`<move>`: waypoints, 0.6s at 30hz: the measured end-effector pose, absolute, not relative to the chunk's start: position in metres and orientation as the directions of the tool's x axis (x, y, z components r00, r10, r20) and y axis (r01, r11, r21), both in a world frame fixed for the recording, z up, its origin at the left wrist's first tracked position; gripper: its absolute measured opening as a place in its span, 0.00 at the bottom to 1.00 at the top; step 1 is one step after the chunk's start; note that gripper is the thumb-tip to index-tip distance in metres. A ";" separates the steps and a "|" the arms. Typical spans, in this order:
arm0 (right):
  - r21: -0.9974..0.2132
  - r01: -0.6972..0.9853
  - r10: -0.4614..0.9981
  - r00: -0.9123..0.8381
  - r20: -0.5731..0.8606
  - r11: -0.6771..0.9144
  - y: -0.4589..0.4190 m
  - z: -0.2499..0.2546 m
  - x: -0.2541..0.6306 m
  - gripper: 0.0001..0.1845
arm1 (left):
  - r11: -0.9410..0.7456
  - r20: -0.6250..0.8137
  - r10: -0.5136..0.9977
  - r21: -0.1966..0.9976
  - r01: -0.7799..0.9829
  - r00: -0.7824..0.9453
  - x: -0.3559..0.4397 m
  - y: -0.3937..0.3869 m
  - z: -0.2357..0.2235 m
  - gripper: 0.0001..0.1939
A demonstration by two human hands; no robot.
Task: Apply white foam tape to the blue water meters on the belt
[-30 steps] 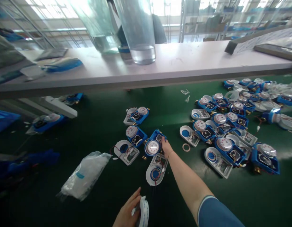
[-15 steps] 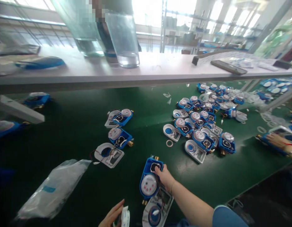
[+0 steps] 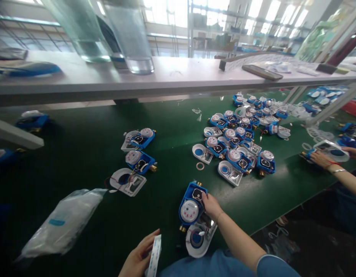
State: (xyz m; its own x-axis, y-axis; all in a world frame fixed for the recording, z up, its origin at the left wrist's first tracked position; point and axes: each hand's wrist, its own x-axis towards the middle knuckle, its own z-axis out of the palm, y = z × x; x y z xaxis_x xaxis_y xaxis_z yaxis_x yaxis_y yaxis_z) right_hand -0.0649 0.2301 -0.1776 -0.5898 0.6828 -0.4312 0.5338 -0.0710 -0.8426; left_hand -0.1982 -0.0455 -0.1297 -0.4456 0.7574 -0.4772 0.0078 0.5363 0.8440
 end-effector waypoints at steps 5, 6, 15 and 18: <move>-0.821 0.538 0.748 -0.621 -0.233 0.191 0.240 -0.150 -0.055 0.19 | 0.481 -0.510 0.741 0.857 -0.184 -0.437 -0.187 -0.039 -0.119 0.22; -0.800 0.520 0.723 -0.671 -0.164 0.301 0.240 -0.141 -0.060 0.17 | 0.474 -0.511 0.745 0.858 -0.198 -0.429 -0.185 -0.037 -0.118 0.21; -0.284 0.393 0.308 -0.902 -0.302 0.874 0.223 -0.113 -0.130 0.20 | 0.433 -0.360 0.835 0.897 0.092 -0.416 -0.166 -0.011 -0.121 0.18; -0.259 0.405 0.308 -0.887 -0.343 0.877 0.222 -0.120 -0.135 0.20 | 0.426 -0.348 0.838 0.899 0.105 -0.421 -0.162 -0.004 -0.123 0.18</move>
State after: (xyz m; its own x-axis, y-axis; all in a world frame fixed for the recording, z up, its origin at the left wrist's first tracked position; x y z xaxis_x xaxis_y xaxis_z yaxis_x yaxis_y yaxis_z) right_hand -0.1352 0.2216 -0.1204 -0.8871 0.3083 -0.3435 0.4051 0.8768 -0.2592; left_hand -0.1615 -0.0041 -0.1232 -0.4210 0.8378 -0.3477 0.1048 0.4257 0.8988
